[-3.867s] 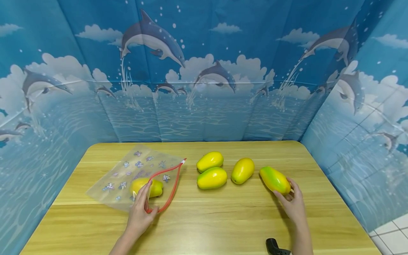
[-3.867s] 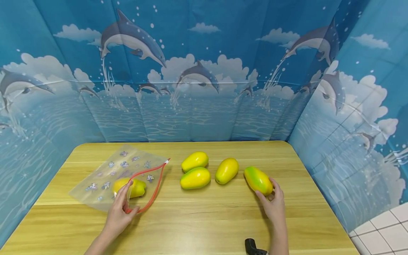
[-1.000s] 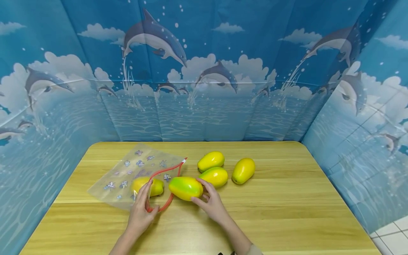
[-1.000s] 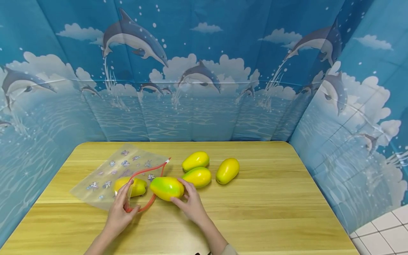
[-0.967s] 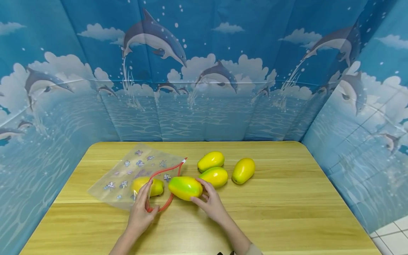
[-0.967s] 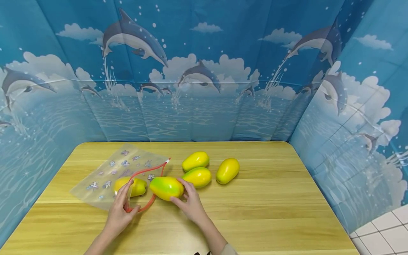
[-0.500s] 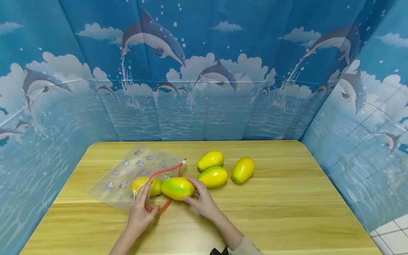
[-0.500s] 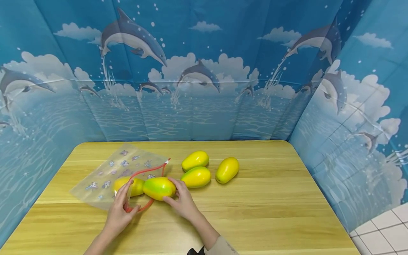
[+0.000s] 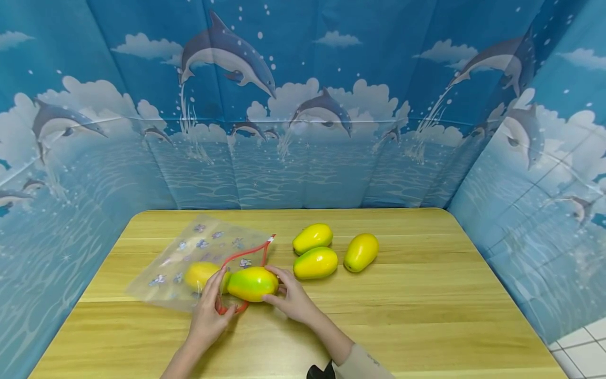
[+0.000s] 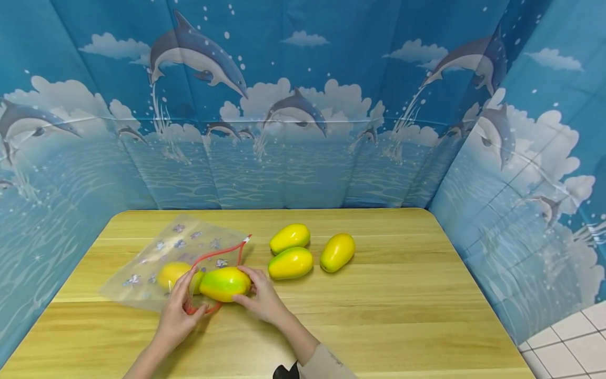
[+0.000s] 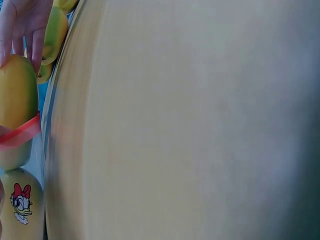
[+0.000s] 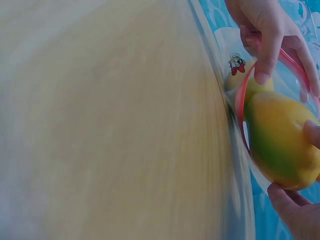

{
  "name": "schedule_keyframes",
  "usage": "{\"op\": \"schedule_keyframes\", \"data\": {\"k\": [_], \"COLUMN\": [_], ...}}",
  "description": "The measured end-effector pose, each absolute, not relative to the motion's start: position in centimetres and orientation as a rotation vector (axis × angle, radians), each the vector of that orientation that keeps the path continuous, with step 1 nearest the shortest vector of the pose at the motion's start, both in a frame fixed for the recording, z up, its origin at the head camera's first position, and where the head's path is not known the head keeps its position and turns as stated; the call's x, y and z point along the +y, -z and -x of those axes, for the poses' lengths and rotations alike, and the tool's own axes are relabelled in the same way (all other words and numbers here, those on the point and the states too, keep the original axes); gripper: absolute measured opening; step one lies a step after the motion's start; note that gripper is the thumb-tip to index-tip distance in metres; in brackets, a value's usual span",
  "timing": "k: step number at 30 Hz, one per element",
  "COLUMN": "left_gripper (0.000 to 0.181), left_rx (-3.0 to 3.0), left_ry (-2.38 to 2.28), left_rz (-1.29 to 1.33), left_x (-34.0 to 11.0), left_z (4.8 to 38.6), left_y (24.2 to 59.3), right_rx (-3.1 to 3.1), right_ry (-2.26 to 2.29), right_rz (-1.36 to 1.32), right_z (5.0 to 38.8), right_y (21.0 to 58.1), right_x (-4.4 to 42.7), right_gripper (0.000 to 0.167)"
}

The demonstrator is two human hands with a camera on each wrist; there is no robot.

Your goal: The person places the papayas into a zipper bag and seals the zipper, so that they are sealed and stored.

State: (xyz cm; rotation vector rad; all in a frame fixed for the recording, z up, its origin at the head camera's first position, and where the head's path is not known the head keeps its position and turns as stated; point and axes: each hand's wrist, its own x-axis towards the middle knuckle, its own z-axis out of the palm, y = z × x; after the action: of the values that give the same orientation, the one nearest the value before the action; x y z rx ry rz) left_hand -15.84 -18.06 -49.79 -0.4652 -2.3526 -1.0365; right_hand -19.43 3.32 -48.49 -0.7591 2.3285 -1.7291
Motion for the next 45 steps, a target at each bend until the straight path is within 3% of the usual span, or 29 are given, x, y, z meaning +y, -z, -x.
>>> {"op": "schedule_keyframes", "data": {"k": [12,31,45], "left_gripper": [0.100,0.096,0.096], "left_rx": [-2.337,-2.354,-2.304], "left_ry": [1.027,0.952,1.017], "left_rz": [0.480,0.473,0.515], "left_x": [-18.0,-18.0,-18.1], "left_z": [15.9,15.9,16.1], "left_y": [49.8,49.8,49.9], "right_rx": [2.294,2.210,2.222], "right_ry": [1.659,1.678,1.688], "right_rz": [0.801,0.828,0.832], "right_z": [18.3,20.9,19.8], "right_y": [44.8,49.1,45.6], "right_x": [1.7,-0.3,-1.1], "right_gripper": [0.056,0.049,0.047]}}
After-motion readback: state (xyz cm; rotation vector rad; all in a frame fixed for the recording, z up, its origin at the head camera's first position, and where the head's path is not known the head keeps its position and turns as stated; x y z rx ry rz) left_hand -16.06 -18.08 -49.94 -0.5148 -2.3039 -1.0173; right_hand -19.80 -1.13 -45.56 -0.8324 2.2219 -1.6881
